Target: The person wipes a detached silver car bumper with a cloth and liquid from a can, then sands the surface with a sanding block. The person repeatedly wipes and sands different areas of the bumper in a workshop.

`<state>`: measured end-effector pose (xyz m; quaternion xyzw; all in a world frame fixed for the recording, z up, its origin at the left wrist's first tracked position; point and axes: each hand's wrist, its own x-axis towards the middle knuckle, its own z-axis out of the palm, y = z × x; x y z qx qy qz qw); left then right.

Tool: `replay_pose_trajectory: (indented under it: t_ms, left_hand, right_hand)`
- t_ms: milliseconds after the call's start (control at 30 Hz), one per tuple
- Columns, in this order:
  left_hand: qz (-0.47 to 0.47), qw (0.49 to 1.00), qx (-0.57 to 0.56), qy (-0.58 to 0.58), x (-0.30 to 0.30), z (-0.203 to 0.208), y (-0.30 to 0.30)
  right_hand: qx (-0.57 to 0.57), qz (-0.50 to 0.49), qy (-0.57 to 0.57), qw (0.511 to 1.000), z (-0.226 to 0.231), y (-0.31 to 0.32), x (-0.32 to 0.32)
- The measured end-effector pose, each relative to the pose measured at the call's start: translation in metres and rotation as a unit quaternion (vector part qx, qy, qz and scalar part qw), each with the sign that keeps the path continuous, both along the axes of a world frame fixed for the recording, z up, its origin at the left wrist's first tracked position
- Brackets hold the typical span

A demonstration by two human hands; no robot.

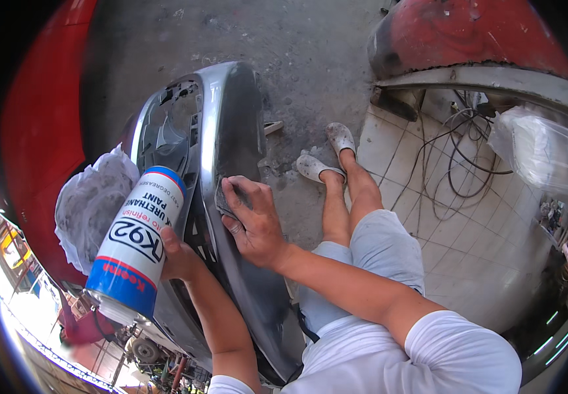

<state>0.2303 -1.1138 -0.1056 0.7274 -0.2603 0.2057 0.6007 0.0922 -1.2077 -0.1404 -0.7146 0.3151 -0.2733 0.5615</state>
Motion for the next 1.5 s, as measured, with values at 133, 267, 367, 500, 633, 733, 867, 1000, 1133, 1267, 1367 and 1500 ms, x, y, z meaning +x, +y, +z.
replay_pose_trajectory:
  t_ms: [133,267,367,500,633,733,867,1000,1133,1267,1367,1500]
  left_hand:
    - [0.023,0.999,-0.002,0.033,-0.014,-0.011,0.021]
    - [0.012,0.999,-0.032,0.031,-0.013,-0.003,0.016]
    - [0.001,0.999,-0.013,0.052,-0.012,-0.006,0.02]
    - [0.004,0.999,0.003,0.049,-0.014,-0.01,0.021]
    - [-0.008,0.997,-0.016,0.073,-0.009,-0.006,0.022]
    - [0.014,0.999,0.01,0.038,-0.012,-0.008,0.014]
    - [0.003,1.0,-0.005,0.029,-0.012,-0.011,0.01]
    - [0.009,0.999,0.028,0.028,-0.012,-0.014,0.008]
    - [0.039,0.996,0.046,0.066,-0.009,-0.011,0.02]
    - [0.039,0.997,0.05,0.036,-0.011,-0.018,0.003]
    - [0.033,0.998,0.03,0.033,-0.009,-0.019,-0.001]
    - [0.03,0.997,0.049,0.055,-0.013,-0.018,0.006]
  right_hand:
    - [0.056,0.023,0.005,0.998,0.0,-0.011,0.007]
    - [0.064,0.05,-0.015,0.997,0.0,0.004,-0.008]
    - [0.077,0.028,0.002,0.997,-0.01,-0.014,0.016]
    - [0.068,0.032,-0.011,0.997,-0.01,-0.002,0.004]
    - [0.082,0.052,0.001,0.995,-0.02,-0.009,0.004]
    - [0.104,0.0,0.011,0.994,-0.025,-0.027,0.031]
    - [0.061,0.051,-0.011,0.997,-0.019,-0.009,0.001]
    - [0.087,0.039,0.034,0.995,-0.036,-0.037,0.038]
    - [0.076,0.069,0.007,0.995,-0.011,-0.002,-0.001]
    - [0.092,0.074,0.02,0.993,-0.041,-0.046,0.043]
    - [0.106,0.061,0.02,0.992,-0.016,-0.017,0.018]
    - [0.081,0.071,-0.009,0.994,-0.032,-0.021,0.018]
